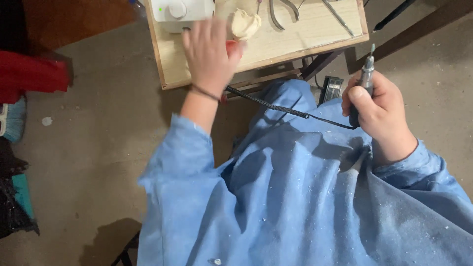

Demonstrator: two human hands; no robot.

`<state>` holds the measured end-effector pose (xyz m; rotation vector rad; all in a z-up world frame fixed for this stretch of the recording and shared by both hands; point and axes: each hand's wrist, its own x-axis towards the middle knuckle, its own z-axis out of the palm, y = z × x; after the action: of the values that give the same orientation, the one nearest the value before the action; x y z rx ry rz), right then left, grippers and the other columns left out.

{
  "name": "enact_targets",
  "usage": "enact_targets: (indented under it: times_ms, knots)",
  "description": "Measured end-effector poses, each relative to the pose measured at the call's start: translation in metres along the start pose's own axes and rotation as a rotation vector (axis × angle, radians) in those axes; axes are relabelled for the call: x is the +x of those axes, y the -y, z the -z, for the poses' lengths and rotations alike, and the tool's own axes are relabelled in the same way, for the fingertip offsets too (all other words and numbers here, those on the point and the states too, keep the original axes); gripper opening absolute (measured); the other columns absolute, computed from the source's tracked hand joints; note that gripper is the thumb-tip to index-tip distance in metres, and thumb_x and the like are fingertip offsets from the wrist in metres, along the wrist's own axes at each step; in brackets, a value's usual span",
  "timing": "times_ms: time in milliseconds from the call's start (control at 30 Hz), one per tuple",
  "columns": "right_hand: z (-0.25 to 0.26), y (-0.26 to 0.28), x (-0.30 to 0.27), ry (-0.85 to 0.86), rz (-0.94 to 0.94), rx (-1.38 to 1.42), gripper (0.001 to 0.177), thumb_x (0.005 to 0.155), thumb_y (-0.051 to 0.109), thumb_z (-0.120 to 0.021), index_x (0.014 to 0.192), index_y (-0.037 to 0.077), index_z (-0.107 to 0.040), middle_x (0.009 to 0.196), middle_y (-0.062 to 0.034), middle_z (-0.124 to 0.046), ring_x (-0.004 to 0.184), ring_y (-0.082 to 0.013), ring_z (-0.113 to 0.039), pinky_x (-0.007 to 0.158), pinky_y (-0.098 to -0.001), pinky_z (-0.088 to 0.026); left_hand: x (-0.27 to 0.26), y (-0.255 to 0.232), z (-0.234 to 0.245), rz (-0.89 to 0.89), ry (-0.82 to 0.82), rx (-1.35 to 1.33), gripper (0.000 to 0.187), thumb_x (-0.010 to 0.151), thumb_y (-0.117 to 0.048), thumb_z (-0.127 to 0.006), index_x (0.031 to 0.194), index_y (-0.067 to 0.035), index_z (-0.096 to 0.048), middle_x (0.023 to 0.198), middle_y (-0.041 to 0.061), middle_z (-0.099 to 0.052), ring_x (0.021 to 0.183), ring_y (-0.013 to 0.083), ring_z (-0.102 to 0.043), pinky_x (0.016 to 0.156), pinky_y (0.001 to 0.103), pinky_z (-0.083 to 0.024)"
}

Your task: Polishing and trimming a dental prosthesis using a rotary handpiece at a laboratory bench.

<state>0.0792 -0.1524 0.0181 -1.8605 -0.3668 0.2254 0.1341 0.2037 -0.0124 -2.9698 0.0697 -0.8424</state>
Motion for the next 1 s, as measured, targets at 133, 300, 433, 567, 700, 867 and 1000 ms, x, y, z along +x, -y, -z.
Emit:
enact_targets:
  times_ms: [133, 300, 433, 567, 700, 867, 1000]
  knots:
    - [-0.004, -0.002, -0.001, 0.011, 0.025, -0.097, 0.020, 0.114, 0.028, -0.054, 0.116, 0.008, -0.052, 0.074, -0.0028, -0.060, 0.064, -0.0145, -0.061, 0.069, -0.0306, -0.048, -0.038, -0.004, -0.017, 0.098, 0.152, -0.299, 0.048, 0.074, -0.041, -0.089, 0.109, -0.017, -0.067, 0.127, 0.008, -0.068, 0.115, 0.0320, -0.061, 0.094, 0.045, -0.045]
    - [-0.009, 0.006, -0.004, 0.074, 0.029, -0.186, 0.028, 0.113, 0.029, -0.053, 0.133, 0.009, -0.054, 0.075, -0.0016, -0.062, 0.065, -0.0137, -0.063, 0.074, -0.0318, -0.047, -0.055, 0.009, -0.036, 0.071, 0.132, -0.377, 0.029, 0.083, -0.028, -0.082, 0.107, -0.018, -0.070, 0.132, 0.014, -0.071, 0.108, 0.0331, -0.069, 0.090, 0.047, -0.051]
    - [-0.007, 0.005, -0.009, 0.073, 0.023, -0.154, 0.021, 0.114, 0.020, -0.054, 0.130, 0.008, -0.052, 0.078, -0.0040, -0.061, 0.067, -0.0150, -0.062, 0.073, -0.0319, -0.047, -0.066, 0.009, -0.032, 0.025, 0.001, -0.524, 0.025, 0.104, -0.011, -0.053, 0.126, -0.005, -0.062, 0.128, 0.014, -0.070, 0.117, 0.0304, -0.069, 0.095, 0.042, -0.058]
    - [0.001, 0.000, -0.012, 0.071, 0.022, -0.180, 0.011, 0.114, 0.017, -0.060, 0.108, 0.011, -0.054, 0.083, -0.0022, -0.062, 0.074, -0.0144, -0.058, 0.078, -0.0319, -0.047, -0.070, -0.029, 0.021, 0.198, -0.035, -1.139, 0.049, 0.115, -0.046, -0.029, 0.130, -0.006, -0.052, 0.123, 0.006, -0.073, 0.090, 0.0185, -0.082, 0.086, 0.030, -0.060]
    - [0.016, 0.021, -0.018, 0.101, 0.058, -0.237, 0.012, 0.113, 0.020, -0.061, 0.108, 0.010, -0.057, 0.089, -0.0011, -0.063, 0.078, -0.0139, -0.056, 0.078, -0.0321, -0.045, -0.067, -0.085, 0.069, 0.250, 0.019, -1.526, 0.043, 0.114, -0.052, -0.038, 0.121, -0.012, -0.053, 0.106, 0.010, -0.074, 0.070, 0.0118, -0.069, 0.057, 0.021, -0.057]
    - [0.028, 0.067, -0.027, 0.170, 0.095, -0.507, 0.044, 0.107, 0.044, -0.046, 0.121, 0.007, -0.064, 0.101, -0.0034, -0.069, 0.080, -0.0232, -0.061, 0.077, -0.0371, -0.047, -0.051, -0.118, 0.098, -0.139, 0.085, -1.743, 0.017, 0.112, -0.024, -0.047, 0.102, -0.011, -0.041, 0.100, 0.015, -0.060, 0.090, 0.0277, -0.062, 0.081, 0.039, -0.052]
    - [0.039, 0.078, -0.024, 0.226, 0.220, -0.606, 0.038, 0.107, 0.036, -0.050, 0.128, 0.006, -0.062, 0.108, -0.0076, -0.072, 0.067, -0.0285, -0.060, 0.073, -0.0408, -0.048, -0.045, -0.129, 0.101, -0.260, 0.123, -1.825, 0.003, 0.112, -0.009, -0.048, 0.113, -0.010, -0.050, 0.115, 0.018, -0.064, 0.107, 0.0315, -0.068, 0.094, 0.041, -0.059]
